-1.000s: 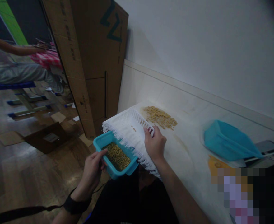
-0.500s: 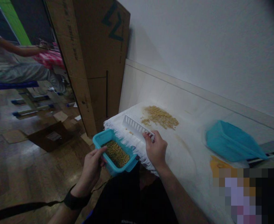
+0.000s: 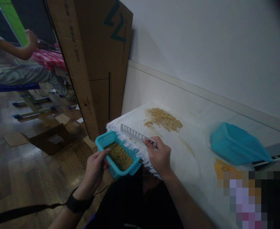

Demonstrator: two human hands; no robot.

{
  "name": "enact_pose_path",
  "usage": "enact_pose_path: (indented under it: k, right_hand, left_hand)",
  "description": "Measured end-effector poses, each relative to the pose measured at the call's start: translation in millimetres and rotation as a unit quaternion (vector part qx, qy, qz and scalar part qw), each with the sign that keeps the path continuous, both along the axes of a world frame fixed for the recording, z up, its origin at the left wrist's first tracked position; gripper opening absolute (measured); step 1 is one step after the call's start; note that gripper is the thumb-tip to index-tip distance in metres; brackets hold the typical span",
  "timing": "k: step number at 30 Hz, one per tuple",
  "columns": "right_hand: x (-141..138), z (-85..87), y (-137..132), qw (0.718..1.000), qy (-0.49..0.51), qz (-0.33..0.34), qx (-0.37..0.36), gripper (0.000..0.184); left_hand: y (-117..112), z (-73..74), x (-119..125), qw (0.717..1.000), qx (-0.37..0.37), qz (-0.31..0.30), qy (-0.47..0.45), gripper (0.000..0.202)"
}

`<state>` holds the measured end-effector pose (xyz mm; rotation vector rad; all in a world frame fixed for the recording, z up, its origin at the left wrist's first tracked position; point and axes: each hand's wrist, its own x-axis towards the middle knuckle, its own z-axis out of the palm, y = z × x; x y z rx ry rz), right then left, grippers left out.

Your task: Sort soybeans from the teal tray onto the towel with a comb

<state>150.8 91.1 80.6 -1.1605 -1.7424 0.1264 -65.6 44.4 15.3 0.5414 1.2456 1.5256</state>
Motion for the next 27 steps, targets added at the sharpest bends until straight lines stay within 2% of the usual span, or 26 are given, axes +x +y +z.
enact_pose_path:
  k: [5, 9, 12, 15, 17, 20, 24, 27]
  right_hand:
    - [-5, -0.7, -14, 1.0, 0.014, 0.002, 0.001, 0.017]
    - [-7, 3.6, -24, 0.996, 0.069, 0.009, -0.06, 0.021]
    - [4, 12.7, -18, 0.989, 0.116, -0.045, -0.08, 0.026]
    - [27, 23.1, -3, 0.98, 0.155, -0.116, -0.056, 0.03]
    - [41, 26.5, 4, 0.976, 0.161, -0.138, -0.05, 0.031]
    - [49, 22.5, 4, 0.974, 0.165, -0.128, -0.083, 0.032]
    - [40, 9.5, -1, 0.976, 0.155, -0.082, -0.133, 0.031]
    - [40, 3.9, 2, 0.975, 0.141, -0.092, -0.144, 0.03]
  left_hand:
    - [-3, -0.1, 5, 1.0, -0.012, -0.005, 0.002, 0.037]
    - [-4, 0.8, 9, 1.0, -0.025, -0.008, -0.003, 0.037]
    - [-4, 1.9, 9, 1.0, -0.022, -0.011, 0.001, 0.036]
    - [-4, 1.5, 8, 1.0, -0.023, -0.007, 0.005, 0.037]
    - [-3, 0.4, 7, 1.0, -0.025, -0.002, 0.005, 0.037]
    - [-3, -0.7, 8, 1.0, -0.03, 0.0, 0.007, 0.037]
    - [-5, 1.9, 11, 0.999, -0.035, -0.012, 0.003, 0.037]
    - [-6, 4.4, 12, 0.999, -0.037, -0.015, 0.003, 0.037]
